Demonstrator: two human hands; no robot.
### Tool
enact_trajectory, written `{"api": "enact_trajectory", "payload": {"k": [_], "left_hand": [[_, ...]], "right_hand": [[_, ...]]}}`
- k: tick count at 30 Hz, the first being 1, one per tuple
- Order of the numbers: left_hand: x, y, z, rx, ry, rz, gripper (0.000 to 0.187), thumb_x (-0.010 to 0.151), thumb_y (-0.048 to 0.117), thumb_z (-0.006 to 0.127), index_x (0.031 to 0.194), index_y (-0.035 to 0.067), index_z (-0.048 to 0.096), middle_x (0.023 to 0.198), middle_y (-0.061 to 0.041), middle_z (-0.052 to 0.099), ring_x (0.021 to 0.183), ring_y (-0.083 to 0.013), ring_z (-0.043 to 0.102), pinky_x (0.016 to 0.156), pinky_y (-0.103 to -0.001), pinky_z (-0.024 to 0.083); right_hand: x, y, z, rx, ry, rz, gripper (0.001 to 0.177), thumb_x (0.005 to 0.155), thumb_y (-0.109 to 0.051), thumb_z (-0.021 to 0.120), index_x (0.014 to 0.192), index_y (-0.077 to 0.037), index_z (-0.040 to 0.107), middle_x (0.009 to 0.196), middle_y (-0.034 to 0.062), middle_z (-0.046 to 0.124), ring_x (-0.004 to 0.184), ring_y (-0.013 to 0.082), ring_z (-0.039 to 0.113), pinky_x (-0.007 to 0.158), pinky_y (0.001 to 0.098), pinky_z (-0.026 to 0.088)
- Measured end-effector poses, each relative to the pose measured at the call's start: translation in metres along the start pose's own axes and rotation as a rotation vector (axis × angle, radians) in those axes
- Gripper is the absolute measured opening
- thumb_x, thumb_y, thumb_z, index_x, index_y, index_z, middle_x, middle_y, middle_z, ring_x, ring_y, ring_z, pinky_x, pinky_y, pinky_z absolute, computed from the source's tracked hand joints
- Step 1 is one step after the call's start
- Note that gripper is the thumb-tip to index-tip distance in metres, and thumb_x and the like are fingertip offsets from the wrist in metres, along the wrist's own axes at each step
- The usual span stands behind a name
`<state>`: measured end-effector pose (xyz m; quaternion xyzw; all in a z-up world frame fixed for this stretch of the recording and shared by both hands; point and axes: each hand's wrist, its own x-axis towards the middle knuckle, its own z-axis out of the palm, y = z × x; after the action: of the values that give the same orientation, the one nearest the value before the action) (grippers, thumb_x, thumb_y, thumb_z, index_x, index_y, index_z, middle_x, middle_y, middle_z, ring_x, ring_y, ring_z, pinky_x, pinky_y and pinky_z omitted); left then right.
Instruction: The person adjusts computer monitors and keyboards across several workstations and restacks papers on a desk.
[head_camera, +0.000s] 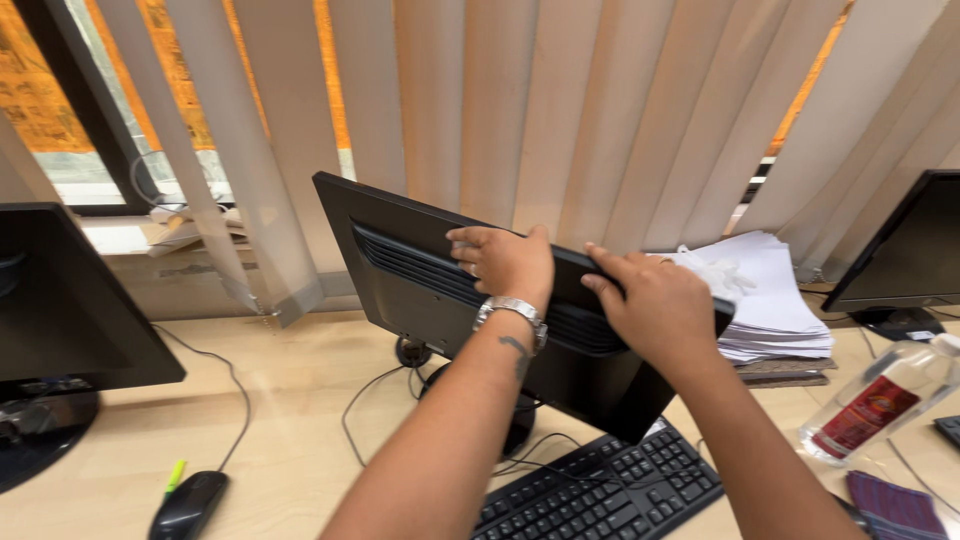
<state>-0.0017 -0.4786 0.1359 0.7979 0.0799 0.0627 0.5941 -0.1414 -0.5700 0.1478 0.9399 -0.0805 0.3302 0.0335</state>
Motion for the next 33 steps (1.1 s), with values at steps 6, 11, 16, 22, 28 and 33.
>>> {"api": "enact_trajectory", "payload": {"k": [6, 11, 16, 22, 28, 33], "left_hand": [[0.024, -0.006, 0.002, 0.050, -0.084, 0.041, 0.121, 0.080, 0.032, 0.077, 0.152, -0.016, -0.008, 0.157, -0.041, 0.019, 0.144, -0.0508, 0.035, 0.118, -0.048, 0.035], [0.062, -0.022, -0.017, 0.087, -0.301, 0.198, 0.088, 0.079, 0.022, 0.071, 0.135, -0.025, 0.023, 0.120, -0.033, 0.059, 0.111, -0.0393, 0.063, 0.097, -0.043, 0.052], [0.077, -0.011, -0.051, 0.167, -0.587, 0.173, 0.021, 0.080, 0.013, 0.065, 0.084, -0.007, 0.061, 0.081, -0.016, 0.063, 0.070, -0.0256, 0.064, 0.064, -0.039, 0.056], [0.074, 0.018, -0.087, 0.446, -0.800, 0.080, 0.011, 0.077, 0.010, 0.069, 0.080, -0.001, 0.069, 0.081, -0.012, 0.070, 0.077, -0.0214, 0.073, 0.073, -0.034, 0.066], [0.075, 0.032, -0.088, 0.877, -0.721, 0.213, 0.018, 0.072, 0.008, 0.077, 0.083, -0.006, 0.075, 0.089, -0.020, 0.077, 0.076, -0.0277, 0.076, 0.073, -0.036, 0.063], [0.079, 0.037, -0.100, 0.896, -0.728, 0.248, 0.023, 0.066, 0.006, 0.080, 0.085, -0.006, 0.077, 0.090, -0.022, 0.079, 0.076, -0.0285, 0.078, 0.071, -0.035, 0.063]], "right_hand": [[0.000, 0.017, -0.029, 0.254, -0.220, -0.213, 0.054, 0.087, -0.020, 0.060, 0.141, -0.018, 0.058, 0.100, 0.0157, 0.074, 0.090, 0.0379, 0.070, 0.078, 0.0485, 0.054], [-0.005, -0.007, -0.066, 0.291, -0.552, -0.130, 0.069, 0.083, -0.026, 0.062, 0.151, -0.019, 0.048, 0.093, 0.0204, 0.074, 0.088, 0.0390, 0.071, 0.087, 0.0476, 0.054], [-0.019, -0.042, -0.085, 0.507, -0.548, -0.180, 0.069, 0.085, -0.032, 0.059, 0.146, -0.002, 0.046, 0.088, 0.0244, 0.072, 0.085, 0.0404, 0.071, 0.083, 0.0481, 0.055], [-0.043, -0.086, -0.088, 0.615, -0.708, -0.207, 0.092, 0.091, -0.058, 0.058, 0.150, 0.008, 0.033, 0.096, 0.0325, 0.070, 0.090, 0.0442, 0.070, 0.085, 0.0462, 0.055], [-0.054, -0.123, -0.073, 0.638, -0.798, -0.475, 0.114, 0.094, -0.067, 0.059, 0.163, 0.006, 0.006, 0.133, 0.0634, 0.025, 0.102, 0.0650, 0.060, 0.079, 0.0481, 0.060], [-0.055, -0.140, -0.065, 0.709, -0.775, -0.501, 0.101, 0.093, -0.055, 0.066, 0.159, 0.004, 0.017, 0.137, 0.0538, 0.032, 0.107, 0.0585, 0.062, 0.086, 0.0471, 0.057]]}}
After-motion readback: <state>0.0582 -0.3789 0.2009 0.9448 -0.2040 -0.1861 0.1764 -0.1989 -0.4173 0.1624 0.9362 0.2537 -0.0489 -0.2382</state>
